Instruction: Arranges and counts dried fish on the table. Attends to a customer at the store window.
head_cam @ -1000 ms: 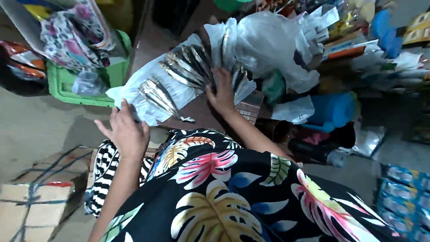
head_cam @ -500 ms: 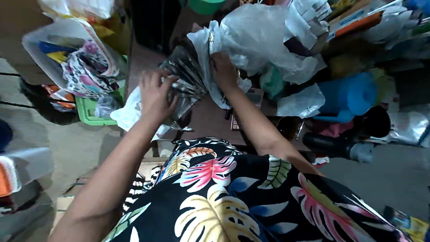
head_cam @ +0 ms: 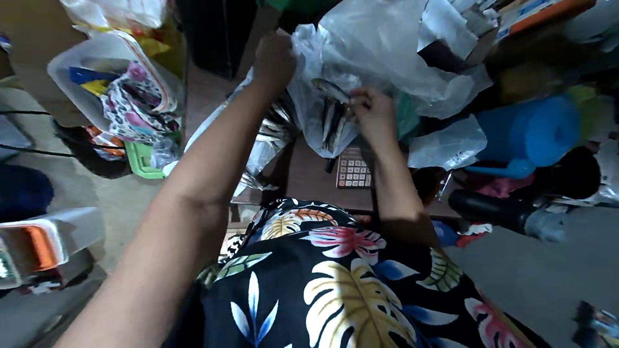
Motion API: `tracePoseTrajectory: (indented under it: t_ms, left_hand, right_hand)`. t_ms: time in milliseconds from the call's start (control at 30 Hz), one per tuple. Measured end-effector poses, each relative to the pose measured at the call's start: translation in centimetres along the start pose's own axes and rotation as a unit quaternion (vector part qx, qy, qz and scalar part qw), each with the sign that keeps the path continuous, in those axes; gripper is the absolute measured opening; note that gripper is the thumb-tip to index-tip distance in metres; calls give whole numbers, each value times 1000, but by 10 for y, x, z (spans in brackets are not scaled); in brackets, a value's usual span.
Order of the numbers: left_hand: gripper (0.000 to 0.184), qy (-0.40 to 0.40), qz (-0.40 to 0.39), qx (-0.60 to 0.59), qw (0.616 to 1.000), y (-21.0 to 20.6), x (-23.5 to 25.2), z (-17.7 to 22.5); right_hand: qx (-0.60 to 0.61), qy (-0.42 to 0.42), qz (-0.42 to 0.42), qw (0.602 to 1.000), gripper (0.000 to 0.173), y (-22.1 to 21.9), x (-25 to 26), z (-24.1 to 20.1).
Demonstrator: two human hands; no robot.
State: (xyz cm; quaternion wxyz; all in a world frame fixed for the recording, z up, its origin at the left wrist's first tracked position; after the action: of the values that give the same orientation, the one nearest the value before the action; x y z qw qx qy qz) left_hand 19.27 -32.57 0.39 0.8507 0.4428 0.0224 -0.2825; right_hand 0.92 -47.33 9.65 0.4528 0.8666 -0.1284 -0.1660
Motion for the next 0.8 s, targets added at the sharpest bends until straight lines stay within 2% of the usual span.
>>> tracePoseTrajectory:
  t_ms: [33, 67, 133, 200, 267, 333, 400, 567, 700, 800]
  left_hand:
    - [39, -2, 28, -19, 999, 5, -4, 1]
    - [38, -18, 63, -40, 997, 9, -13, 1]
    - [40, -101, 108, -91, 985, 12, -48, 3]
    - [30, -237, 131, -98, 958, 1, -94, 12]
    - [13, -370, 102, -102, 918, -22, -135, 22]
    - [14, -470, 61, -71, 878, -47, -161, 29]
    - [17, -529, 50, -48, 846, -67, -171, 33]
    - [18, -549, 73, -37, 832, -90, -176, 30]
    - [18, -548, 63, -31, 833, -91, -179, 26]
    - [17, -554, 68, -13, 830, -84, -178, 23]
  right_hand:
    - [127, 0, 34, 991, 28, -17, -3, 36]
    - [202, -62, 9, 978, 28, -22, -7, 54]
    - [252, -145, -19, 957, 27, -28, -24, 67]
    - [275, -173, -35, 945, 27, -36, -46, 75]
    - [300, -185, -40, 935, 24, -47, -66, 83]
    - [315, -202, -54, 926, 25, -54, -87, 89]
    - [337, -228, -53, 912, 26, -61, -98, 93]
    - [352, -254, -48, 899, 27, -61, -109, 94]
    - [396, -233, 9, 888, 21, -73, -92, 98]
    - [408, -218, 13, 887, 18, -73, -90, 95]
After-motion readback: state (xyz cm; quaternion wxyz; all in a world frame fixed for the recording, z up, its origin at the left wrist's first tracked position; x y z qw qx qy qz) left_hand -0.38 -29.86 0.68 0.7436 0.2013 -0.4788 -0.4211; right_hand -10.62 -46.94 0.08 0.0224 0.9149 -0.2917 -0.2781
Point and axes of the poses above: each hand's wrist, its own x-axis towards the middle knuckle, its own y-axis out of the back of the hand, z = x × y, the point moved 1 cm from there along x, towards the middle knuckle, and after that the axes turned 3 degrees about z, right-handed, at the moved point
